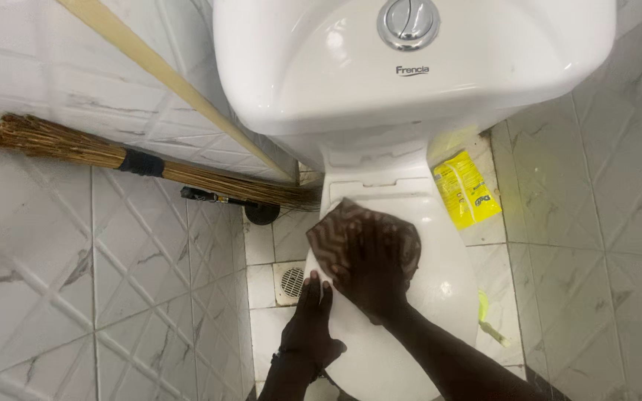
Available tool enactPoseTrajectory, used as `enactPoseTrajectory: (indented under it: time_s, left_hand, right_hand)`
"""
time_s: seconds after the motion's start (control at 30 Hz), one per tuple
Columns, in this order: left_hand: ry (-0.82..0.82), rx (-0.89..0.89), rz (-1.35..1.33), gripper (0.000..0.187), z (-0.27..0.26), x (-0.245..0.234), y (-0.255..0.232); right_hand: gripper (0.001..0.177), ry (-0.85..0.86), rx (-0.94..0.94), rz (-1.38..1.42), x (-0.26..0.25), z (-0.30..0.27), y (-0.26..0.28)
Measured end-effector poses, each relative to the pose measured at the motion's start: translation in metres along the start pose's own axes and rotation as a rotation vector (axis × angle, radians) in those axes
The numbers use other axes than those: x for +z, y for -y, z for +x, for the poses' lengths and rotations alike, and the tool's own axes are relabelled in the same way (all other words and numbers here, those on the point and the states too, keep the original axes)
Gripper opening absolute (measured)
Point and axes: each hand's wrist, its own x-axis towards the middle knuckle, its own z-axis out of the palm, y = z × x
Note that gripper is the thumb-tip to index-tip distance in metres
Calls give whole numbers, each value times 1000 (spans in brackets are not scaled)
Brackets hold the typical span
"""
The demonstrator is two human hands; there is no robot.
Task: The person wipes the toilet tank and seat with a cloth. They then open the toilet lid and wipe the underside of the lid and the rim of the bowl.
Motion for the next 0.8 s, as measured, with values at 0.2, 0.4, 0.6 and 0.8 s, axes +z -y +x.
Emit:
enactPoseTrajectory:
  time_s: [0.2, 0.4, 0.6, 0.8]
  left_hand:
    - [92, 25, 58, 103, 12, -6, 20]
    - [208, 79, 98, 95, 22, -14, 34]
    - [181, 231, 2, 91, 23, -10, 58]
    - [11, 269, 5, 88, 17, -17, 47]
  right_hand:
    - [86, 80, -278, -57, -10, -25, -13]
    - [88, 24, -28, -42, -37, 1, -30]
    - [87, -76, 88, -207, -13, 54, 12]
    - [73, -16, -75, -115, 0, 51, 49]
